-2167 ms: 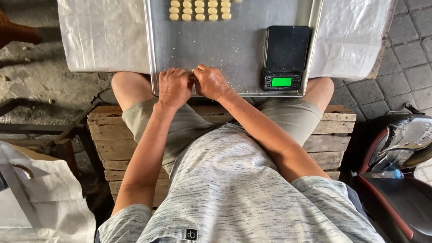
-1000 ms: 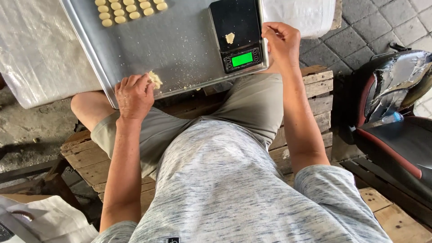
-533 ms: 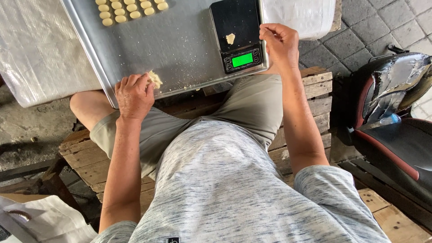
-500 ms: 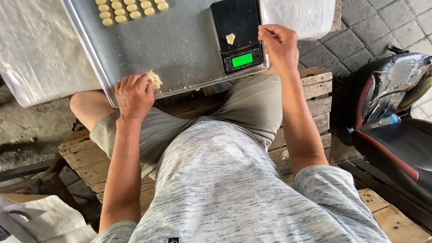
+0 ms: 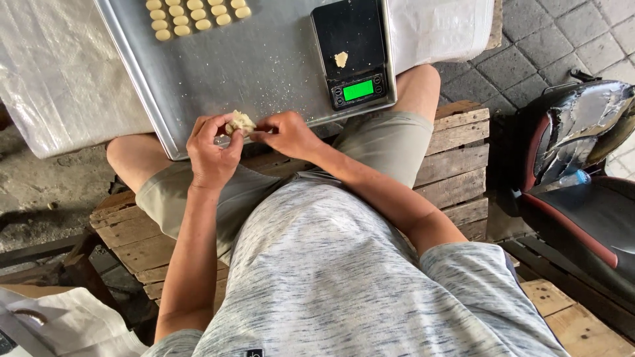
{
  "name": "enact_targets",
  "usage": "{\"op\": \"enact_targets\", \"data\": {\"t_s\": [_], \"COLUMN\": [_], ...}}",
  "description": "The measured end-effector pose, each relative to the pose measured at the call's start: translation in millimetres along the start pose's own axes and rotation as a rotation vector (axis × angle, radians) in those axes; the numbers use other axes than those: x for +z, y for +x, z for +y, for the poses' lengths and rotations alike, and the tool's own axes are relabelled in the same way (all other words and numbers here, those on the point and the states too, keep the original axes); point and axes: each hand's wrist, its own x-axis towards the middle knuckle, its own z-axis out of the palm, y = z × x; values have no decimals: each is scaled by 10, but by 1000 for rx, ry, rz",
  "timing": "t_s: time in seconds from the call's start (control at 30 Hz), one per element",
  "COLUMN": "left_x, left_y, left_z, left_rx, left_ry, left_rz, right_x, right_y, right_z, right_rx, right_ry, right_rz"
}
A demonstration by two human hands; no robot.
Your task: The person repeatedly pinches small portions of dough from a lump on a metal tray, rolls them into uniform balls between the palms, and places them in rows on the tray. They occasionally weigh a piece on a digital scale and adjust the size before continuing.
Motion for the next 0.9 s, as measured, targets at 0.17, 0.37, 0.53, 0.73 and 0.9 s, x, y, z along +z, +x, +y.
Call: {"op": "enact_targets", "data": {"t_s": [0.17, 0.37, 0.53, 0.73, 0.9], "left_x": [-45, -23, 11, 83, 130], "left_y": [-22, -55, -20, -39, -54], "left_z": [105, 130, 202, 201, 187], "left_rx": [-49, -56, -86, -117, -102], "left_ry": [-74, -65, -75, -90, -53], "left_rz": [13, -25, -61, -106, -124], "right_x": [143, 122, 35, 79, 66], "right_y": [64, 108, 122, 149, 115], "right_z": [82, 160, 168, 363, 413], "right_rx": [13, -16, -12, -25, -16], "right_ry": [211, 115, 50, 41, 37], "right_rz": [76, 111, 92, 143, 153]}}
